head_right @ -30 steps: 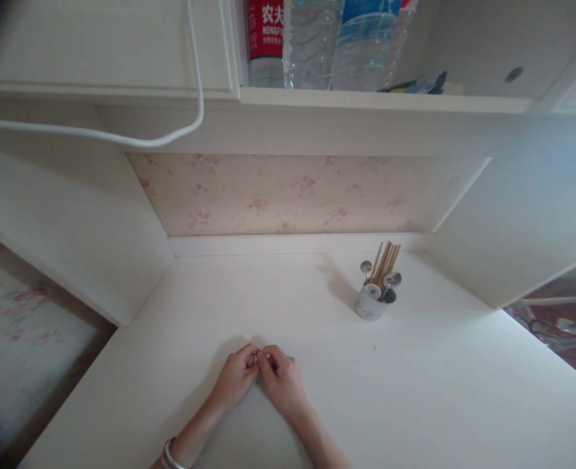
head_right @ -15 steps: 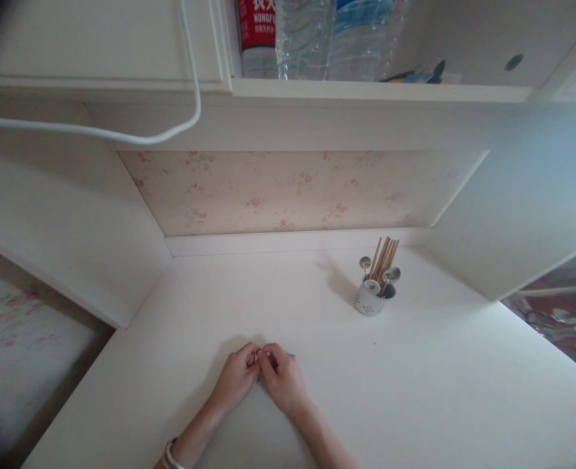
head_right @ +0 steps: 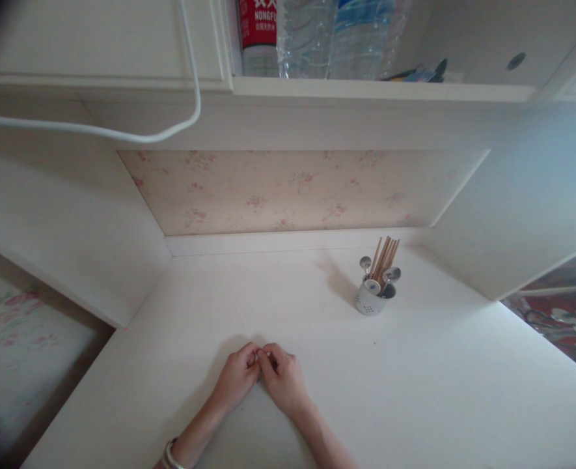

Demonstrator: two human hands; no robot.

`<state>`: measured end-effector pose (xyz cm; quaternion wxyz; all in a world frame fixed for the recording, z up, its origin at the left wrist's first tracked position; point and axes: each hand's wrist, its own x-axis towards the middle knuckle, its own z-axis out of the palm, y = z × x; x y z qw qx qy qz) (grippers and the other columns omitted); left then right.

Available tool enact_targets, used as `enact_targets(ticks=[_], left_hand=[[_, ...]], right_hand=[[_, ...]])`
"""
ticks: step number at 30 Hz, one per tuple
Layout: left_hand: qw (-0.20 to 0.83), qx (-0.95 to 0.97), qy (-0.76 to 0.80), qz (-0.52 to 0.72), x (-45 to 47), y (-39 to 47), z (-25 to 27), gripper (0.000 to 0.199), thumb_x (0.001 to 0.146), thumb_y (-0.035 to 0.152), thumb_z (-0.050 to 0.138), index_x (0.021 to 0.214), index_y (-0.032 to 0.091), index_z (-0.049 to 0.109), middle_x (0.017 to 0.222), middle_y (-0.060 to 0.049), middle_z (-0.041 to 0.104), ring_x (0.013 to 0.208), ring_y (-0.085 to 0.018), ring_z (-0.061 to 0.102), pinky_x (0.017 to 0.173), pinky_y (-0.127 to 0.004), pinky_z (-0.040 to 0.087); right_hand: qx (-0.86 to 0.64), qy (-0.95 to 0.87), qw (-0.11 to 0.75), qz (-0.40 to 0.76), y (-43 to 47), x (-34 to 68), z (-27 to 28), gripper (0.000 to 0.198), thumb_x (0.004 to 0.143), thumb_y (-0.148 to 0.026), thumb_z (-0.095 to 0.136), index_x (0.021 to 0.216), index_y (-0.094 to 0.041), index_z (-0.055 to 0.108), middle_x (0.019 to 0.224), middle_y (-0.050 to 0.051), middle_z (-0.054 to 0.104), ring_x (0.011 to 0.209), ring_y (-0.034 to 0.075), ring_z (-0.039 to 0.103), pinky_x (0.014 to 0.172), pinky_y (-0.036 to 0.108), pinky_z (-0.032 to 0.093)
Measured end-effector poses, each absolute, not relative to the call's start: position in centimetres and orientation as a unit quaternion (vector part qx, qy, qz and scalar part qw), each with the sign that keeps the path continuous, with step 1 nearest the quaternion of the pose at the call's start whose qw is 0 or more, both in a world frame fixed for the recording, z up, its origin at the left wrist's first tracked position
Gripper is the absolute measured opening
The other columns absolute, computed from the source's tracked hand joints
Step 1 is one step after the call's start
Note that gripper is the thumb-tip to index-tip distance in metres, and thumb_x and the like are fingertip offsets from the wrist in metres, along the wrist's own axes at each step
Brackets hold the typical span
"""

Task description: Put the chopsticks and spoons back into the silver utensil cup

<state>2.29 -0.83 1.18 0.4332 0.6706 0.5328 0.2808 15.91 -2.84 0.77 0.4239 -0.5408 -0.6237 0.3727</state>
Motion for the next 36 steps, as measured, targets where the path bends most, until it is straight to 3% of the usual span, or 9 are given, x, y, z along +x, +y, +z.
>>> enact_targets(ticks=[36], left_hand=[[0.41,0.683,0.536,0.28,2.25,-0.88,0.63,0.013,0.081,0.019,0.044,0.077,0.017,0.056,0.056,0.005,0.04,0.054,-0.011,0.038,0.053,-0.024,0.022]], right_hand=[[-0.543,-0.631,0.418,0.365,-2.83,15.85,1.18,0.028,0.094,-0.039,0.047,0.089,-0.018,0.065,0.069,0.002,0.066,0.06,0.014,0.058,0.056,0.024,0.041]])
